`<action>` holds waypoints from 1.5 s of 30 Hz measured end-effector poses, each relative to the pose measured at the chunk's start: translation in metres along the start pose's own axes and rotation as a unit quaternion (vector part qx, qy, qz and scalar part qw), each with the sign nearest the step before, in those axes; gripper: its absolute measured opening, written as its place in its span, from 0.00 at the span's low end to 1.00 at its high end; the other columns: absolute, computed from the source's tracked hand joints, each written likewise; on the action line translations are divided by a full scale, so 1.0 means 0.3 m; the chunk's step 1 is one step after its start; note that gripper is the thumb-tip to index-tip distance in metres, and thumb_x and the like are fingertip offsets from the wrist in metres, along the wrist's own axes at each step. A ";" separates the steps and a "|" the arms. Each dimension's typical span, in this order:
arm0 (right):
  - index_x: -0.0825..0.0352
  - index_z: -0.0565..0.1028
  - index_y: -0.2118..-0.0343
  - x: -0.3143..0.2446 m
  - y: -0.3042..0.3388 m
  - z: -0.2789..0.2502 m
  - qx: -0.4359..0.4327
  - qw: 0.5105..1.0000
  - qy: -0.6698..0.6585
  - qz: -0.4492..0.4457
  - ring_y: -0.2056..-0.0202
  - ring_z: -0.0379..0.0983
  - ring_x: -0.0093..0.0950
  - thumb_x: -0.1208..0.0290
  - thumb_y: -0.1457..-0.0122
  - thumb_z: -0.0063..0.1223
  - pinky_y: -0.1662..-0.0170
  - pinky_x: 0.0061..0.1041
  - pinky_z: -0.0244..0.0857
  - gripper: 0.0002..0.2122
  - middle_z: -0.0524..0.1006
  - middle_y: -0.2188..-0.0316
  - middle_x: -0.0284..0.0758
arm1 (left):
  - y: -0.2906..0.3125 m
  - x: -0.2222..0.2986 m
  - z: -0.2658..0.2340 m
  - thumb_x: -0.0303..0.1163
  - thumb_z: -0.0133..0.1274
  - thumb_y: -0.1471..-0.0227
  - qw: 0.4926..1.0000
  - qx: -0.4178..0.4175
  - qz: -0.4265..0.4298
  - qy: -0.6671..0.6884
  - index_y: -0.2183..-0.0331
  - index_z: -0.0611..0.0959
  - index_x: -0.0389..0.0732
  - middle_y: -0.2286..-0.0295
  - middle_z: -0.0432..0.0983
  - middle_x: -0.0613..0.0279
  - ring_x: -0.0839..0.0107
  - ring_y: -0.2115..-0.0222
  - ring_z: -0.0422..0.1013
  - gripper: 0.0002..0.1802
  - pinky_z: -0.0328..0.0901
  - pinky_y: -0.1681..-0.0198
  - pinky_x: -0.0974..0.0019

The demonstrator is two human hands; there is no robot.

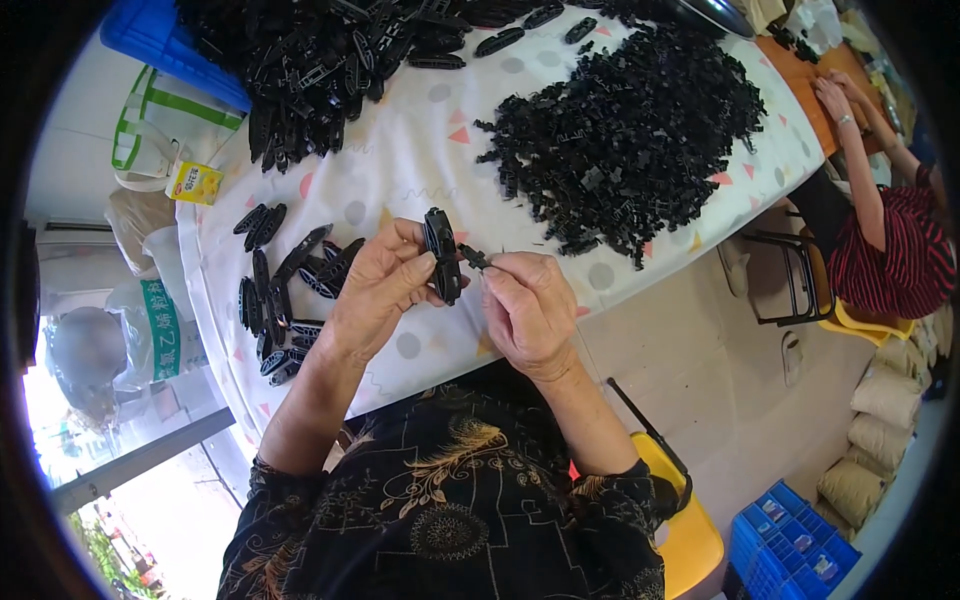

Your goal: Assembling small black plastic industrial components by hand on a workbench.

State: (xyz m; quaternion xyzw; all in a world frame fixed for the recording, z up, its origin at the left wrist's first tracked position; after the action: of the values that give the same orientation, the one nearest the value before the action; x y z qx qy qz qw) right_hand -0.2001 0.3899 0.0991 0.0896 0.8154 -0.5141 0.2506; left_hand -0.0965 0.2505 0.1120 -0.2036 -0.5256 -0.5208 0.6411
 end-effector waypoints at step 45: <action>0.70 0.68 0.52 0.021 0.020 0.158 -0.076 0.669 -0.511 0.535 0.58 0.71 0.21 0.82 0.45 0.54 0.51 0.23 0.66 0.17 0.75 0.60 0.32 | -0.002 -0.022 -0.009 0.16 0.49 0.50 0.979 -0.008 0.002 -0.204 0.42 0.56 0.44 0.60 0.74 0.52 0.70 0.59 0.72 0.36 0.68 0.58 0.67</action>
State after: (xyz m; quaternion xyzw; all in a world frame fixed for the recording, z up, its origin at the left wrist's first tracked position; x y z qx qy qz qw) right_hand -0.1881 0.3502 0.0749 0.2140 0.4085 -0.1935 0.8660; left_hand -0.0950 0.2511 0.1049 -0.3119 -0.6410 -0.4707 0.5198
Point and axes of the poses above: each hand's wrist, its own y-axis away from the middle knuckle, its own z-axis out of the palm, x = y × z, the point moved 2 cm from there along -y, towards the middle knuckle
